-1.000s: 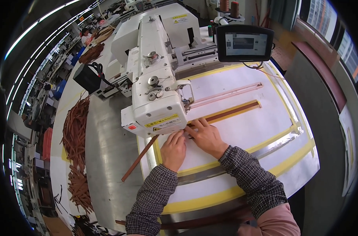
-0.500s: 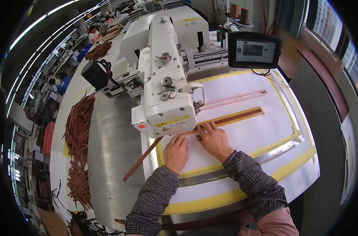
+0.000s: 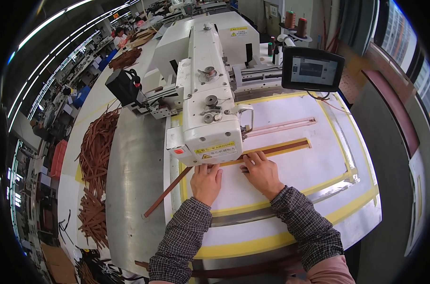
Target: Assembling leather straps using an automated sewing machine in a factory setting.
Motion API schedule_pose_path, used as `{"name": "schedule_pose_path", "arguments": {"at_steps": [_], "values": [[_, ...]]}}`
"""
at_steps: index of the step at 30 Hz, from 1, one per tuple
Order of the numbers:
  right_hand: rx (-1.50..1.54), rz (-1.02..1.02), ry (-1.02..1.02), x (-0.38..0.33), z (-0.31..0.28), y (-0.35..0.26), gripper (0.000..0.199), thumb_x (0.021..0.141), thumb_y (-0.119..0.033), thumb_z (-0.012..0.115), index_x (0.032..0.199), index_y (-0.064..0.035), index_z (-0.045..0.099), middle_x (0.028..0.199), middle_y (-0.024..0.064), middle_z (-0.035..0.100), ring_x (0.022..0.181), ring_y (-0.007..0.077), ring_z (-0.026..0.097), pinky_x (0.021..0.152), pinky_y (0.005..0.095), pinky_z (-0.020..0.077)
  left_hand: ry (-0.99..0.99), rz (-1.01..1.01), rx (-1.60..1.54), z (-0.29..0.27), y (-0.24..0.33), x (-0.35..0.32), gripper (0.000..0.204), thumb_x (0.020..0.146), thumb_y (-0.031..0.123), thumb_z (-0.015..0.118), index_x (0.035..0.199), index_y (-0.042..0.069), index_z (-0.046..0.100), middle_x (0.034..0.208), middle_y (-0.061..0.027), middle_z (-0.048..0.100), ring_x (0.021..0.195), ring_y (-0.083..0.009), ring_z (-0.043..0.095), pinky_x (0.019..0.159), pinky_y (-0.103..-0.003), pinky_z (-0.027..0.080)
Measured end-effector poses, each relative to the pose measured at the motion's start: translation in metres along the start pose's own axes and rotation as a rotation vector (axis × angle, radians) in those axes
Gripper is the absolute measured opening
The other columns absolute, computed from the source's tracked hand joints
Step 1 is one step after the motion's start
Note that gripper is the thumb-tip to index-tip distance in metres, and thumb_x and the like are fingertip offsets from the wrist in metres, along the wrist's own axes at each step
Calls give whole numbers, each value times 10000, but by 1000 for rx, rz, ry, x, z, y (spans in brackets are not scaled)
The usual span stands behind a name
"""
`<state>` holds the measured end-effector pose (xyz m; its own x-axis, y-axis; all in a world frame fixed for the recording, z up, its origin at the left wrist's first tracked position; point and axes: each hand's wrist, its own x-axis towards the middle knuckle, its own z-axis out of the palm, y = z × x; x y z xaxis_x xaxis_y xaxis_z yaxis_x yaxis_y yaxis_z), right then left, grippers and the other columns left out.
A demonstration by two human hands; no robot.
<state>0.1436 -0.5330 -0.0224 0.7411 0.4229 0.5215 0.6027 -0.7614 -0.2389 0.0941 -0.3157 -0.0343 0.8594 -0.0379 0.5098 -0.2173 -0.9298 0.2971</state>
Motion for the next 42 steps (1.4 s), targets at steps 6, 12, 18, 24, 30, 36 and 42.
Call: {"name": "schedule_pose_path", "arguments": {"at_steps": [6,12,18,24,30,36,42], "values": [[-89,39,4,-3,-4,9,279,861,-190,811,1112,-73,778,1111,46,716,1072,235,702,748,378,629,19,0,129,3,-10,-1,278,898,194,755,1134,49,772,1096,-102,672,1055,-307,643,803,-461,549],[-37,-12,1,0,1,-1,247,835,-184,830,1055,-87,772,1123,34,708,1056,250,702,742,396,627,-11,37,125,10,0,3,323,944,302,740,1198,107,780,1068,-94,676,1048,-323,625,880,-503,495],[16,-21,4,1,3,-4,262,832,-199,836,1061,-88,775,1110,41,710,1069,245,698,765,392,626,47,67,149,8,6,1,328,946,340,745,1208,146,786,1022,-87,681,1059,-311,609,939,-499,462],[-134,89,6,-6,0,13,279,859,-208,821,1105,-82,783,1115,47,712,1081,242,699,770,391,625,42,41,158,7,-6,-1,306,942,297,733,1198,138,788,1022,-97,676,1060,-323,611,931,-498,465],[-142,10,-9,-3,-3,6,319,905,-224,773,1149,-19,764,1099,63,699,1088,228,689,725,368,628,21,67,178,8,-8,1,300,941,289,734,1194,139,794,1079,-116,689,1130,-349,606,1008,-531,450],[-69,18,-23,-2,-2,3,285,847,-206,826,1103,-90,781,1127,41,698,1074,248,689,748,391,626,-20,70,93,10,7,5,310,951,308,737,1209,147,797,1143,-115,688,1153,-353,603,1036,-546,439],[-32,-13,-15,-1,-2,7,273,849,-207,834,1093,-96,786,1152,33,704,1103,246,689,763,389,628,-32,39,127,5,-13,-2,288,955,307,712,1175,145,802,1146,-122,672,1174,-347,595,1036,-550,437]]}}
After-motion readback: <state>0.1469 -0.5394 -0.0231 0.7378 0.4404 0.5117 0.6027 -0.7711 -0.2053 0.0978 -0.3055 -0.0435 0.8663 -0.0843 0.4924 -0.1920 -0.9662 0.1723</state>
